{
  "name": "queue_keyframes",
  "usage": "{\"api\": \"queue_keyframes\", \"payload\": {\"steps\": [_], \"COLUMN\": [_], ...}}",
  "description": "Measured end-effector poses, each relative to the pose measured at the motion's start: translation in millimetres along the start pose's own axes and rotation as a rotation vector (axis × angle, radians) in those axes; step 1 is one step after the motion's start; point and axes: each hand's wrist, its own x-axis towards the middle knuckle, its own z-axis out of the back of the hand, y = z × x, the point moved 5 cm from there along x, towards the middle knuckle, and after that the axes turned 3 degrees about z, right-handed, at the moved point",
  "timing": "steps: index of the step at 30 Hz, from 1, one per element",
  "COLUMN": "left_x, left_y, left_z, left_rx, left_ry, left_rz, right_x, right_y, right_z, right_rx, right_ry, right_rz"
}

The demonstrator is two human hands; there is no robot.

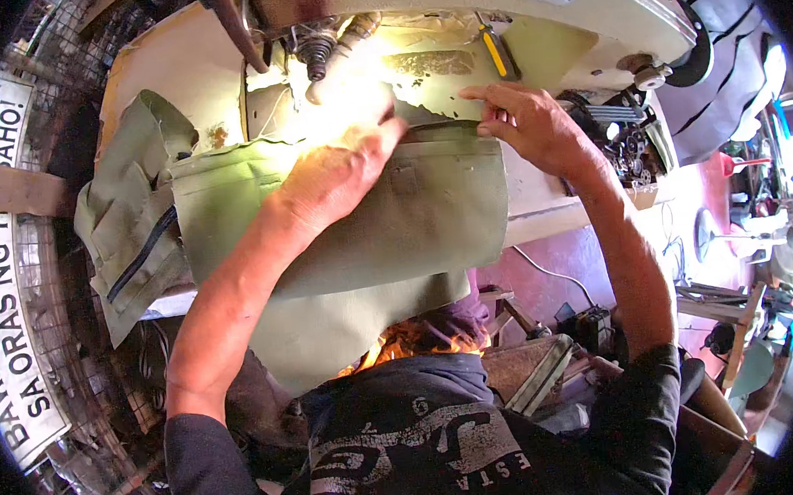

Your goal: Sewing components of a fabric bag using an industrial sewing machine.

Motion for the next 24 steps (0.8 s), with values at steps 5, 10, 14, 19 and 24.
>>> {"api": "queue_keyframes", "payload": {"steps": [5, 10, 14, 19, 24], "left_x": [23, 35, 33, 29, 23], "left_y": [-13, -12, -9, 0, 20], "left_z": [-10, -12, -14, -29, -41], "left_rx": [-0.275, -0.642, -0.751, -0.848, -0.98], "left_ry": [-0.146, -0.105, -0.152, -0.183, -0.218], "left_rz": [-0.023, 0.09, 0.073, 0.117, 0.189], "right_x": [0, 3, 11, 22, 48], "right_y": [-4, -7, -7, -9, -9], "right_z": [1, 5, 6, 7, 6], "right_rx": [-0.019, 0.005, -0.075, -0.197, -0.154], "right_ry": [-0.034, -0.003, 0.05, 0.081, 0.075], "right_rz": [0.088, 0.035, 0.06, 0.127, 0.137]}}
